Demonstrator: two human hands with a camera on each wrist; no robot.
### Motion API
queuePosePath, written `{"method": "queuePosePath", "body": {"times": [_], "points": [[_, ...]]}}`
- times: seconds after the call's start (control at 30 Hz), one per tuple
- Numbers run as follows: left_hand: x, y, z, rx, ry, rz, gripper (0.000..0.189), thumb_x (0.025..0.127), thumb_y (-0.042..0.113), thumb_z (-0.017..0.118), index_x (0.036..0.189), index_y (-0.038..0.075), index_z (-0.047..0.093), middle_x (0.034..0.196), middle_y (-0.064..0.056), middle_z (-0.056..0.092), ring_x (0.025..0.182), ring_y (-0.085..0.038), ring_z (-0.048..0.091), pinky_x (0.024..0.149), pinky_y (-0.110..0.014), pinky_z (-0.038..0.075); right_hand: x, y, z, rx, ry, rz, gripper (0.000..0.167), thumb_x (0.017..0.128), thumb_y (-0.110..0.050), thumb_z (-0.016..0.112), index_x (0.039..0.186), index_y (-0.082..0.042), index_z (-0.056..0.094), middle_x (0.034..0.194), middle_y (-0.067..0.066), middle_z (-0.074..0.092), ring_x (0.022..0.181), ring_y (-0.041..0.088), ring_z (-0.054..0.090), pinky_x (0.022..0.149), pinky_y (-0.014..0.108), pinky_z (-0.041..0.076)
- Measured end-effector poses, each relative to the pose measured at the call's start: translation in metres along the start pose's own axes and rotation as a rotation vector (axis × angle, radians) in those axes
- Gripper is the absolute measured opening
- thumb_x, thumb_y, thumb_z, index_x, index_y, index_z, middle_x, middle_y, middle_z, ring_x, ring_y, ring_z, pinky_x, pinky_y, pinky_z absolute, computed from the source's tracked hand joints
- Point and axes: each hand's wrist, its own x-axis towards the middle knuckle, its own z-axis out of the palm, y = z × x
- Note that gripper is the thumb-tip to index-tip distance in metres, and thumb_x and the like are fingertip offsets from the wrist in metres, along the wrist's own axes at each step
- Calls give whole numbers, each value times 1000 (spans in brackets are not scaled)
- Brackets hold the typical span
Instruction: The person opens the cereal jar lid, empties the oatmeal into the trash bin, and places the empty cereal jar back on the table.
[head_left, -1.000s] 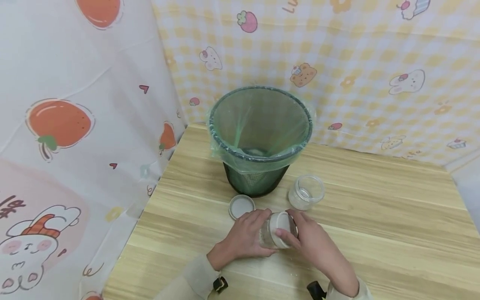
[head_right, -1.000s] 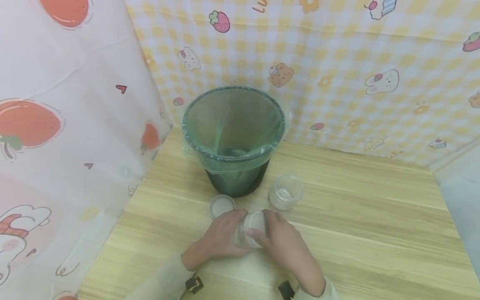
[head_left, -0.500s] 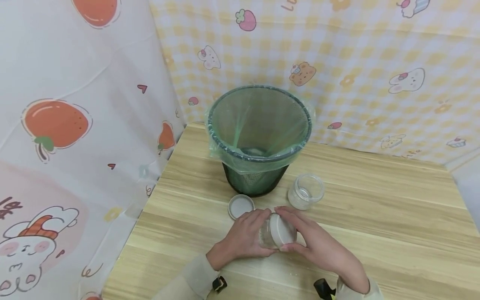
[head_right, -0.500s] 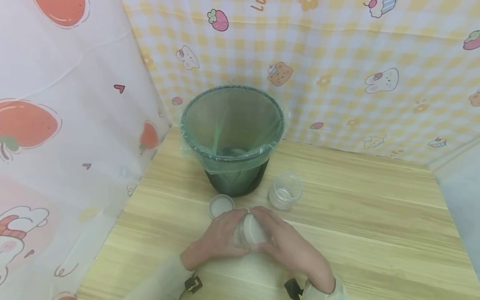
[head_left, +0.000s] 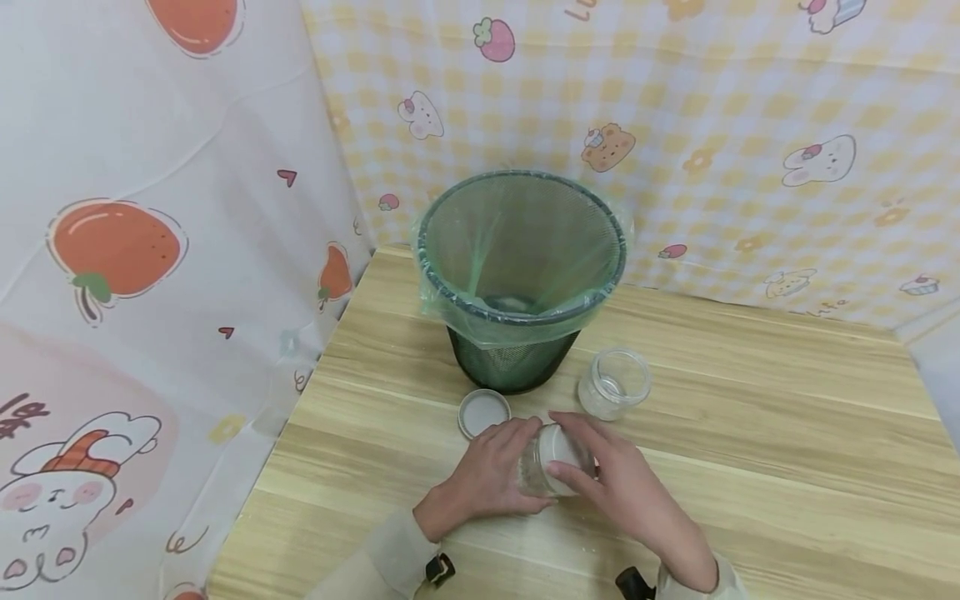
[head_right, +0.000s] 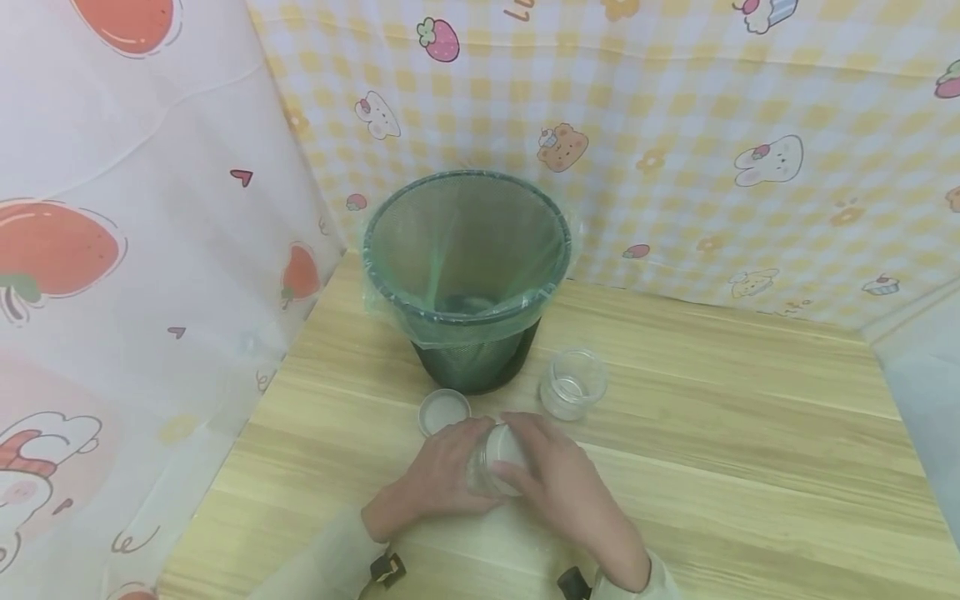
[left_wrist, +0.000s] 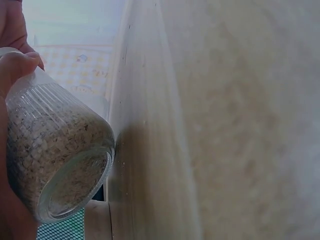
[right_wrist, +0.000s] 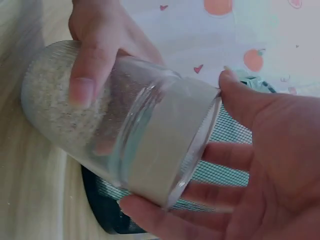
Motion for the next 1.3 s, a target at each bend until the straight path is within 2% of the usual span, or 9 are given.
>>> {"method": "queuePosePath", "body": {"times": [0.13, 0.23, 0.43, 0.63, 0.87, 0.93, 1.07, 1.17, 1.3], "points": [[1, 1, -1, -5, -20, -10, 91, 57, 57, 80, 126, 7, 47, 107, -2, 59, 89, -13, 59, 76, -27, 49, -1, -7, -3, -62, -32, 160, 64, 85, -46, 67, 138, -15, 51, 124, 19, 56, 103, 35, 60, 79, 51, 49], [1, 1, -2, -12, -30, -12, 90, 58, 57, 80, 126, 8, 46, 106, -1, 59, 89, -12, 58, 75, -27, 49, -1, -12, -6, -80, -89, 244, 70, 85, -52, 64, 138, -9, 49, 120, 22, 58, 98, 35, 61, 78, 50, 49], [1, 0, 0, -6, -2, 17, 90, 57, 58, 79, 125, 9, 47, 106, -1, 59, 88, -13, 59, 75, -27, 49, -3, -7, -16, 8, -121, 67, 71, 78, -40, 76, 138, -12, 49, 126, 9, 56, 102, 21, 59, 81, 40, 50], [1, -1, -1, -10, -15, 8, 91, 56, 57, 80, 126, 8, 47, 106, -1, 59, 89, -13, 59, 74, -26, 48, -5, 1, -19, 20, -134, -74, 78, 71, -32, 82, 140, -22, 48, 138, 7, 48, 123, 27, 48, 91, 48, 45], [2, 0, -4, -14, -25, 8, 90, 57, 56, 80, 126, 8, 47, 104, -1, 59, 87, -12, 58, 74, -26, 48, -6, 5, -17, 32, -145, -56, 74, 76, -39, 77, 141, -22, 46, 142, 7, 46, 122, 26, 50, 87, 40, 49], [2, 1, -4, -9, -28, 9, 90, 57, 57, 80, 126, 9, 47, 105, -1, 59, 87, -12, 58, 74, -26, 49, -6, 5, -15, 57, -136, -53, 68, 81, -37, 73, 141, -20, 47, 141, 9, 46, 119, 27, 52, 79, 36, 52], [2, 1, -5, -4, -36, 9, 91, 57, 59, 79, 125, 9, 46, 104, -1, 58, 87, -12, 58, 75, -26, 49, -6, 3, -10, 43, -77, -61, 53, 89, -27, 67, 138, -17, 50, 138, 10, 49, 115, 28, 55, 80, 40, 52], [3, 2, -5, -2, -41, 8, 91, 57, 60, 79, 126, 9, 46, 105, 0, 58, 87, -12, 58, 75, -26, 49, -5, 2, -7, 24, -49, -28, 50, 89, -30, 68, 136, -19, 52, 135, 5, 52, 108, 23, 59, 80, 39, 52], [3, 2, -4, -7, -46, 6, 90, 58, 59, 79, 125, 9, 47, 103, 0, 58, 86, -11, 57, 75, -26, 48, -4, 0, -7, 60, -56, 57, 57, 85, -36, 70, 135, -16, 51, 131, 4, 54, 99, 19, 60, 67, 29, 53]]}}
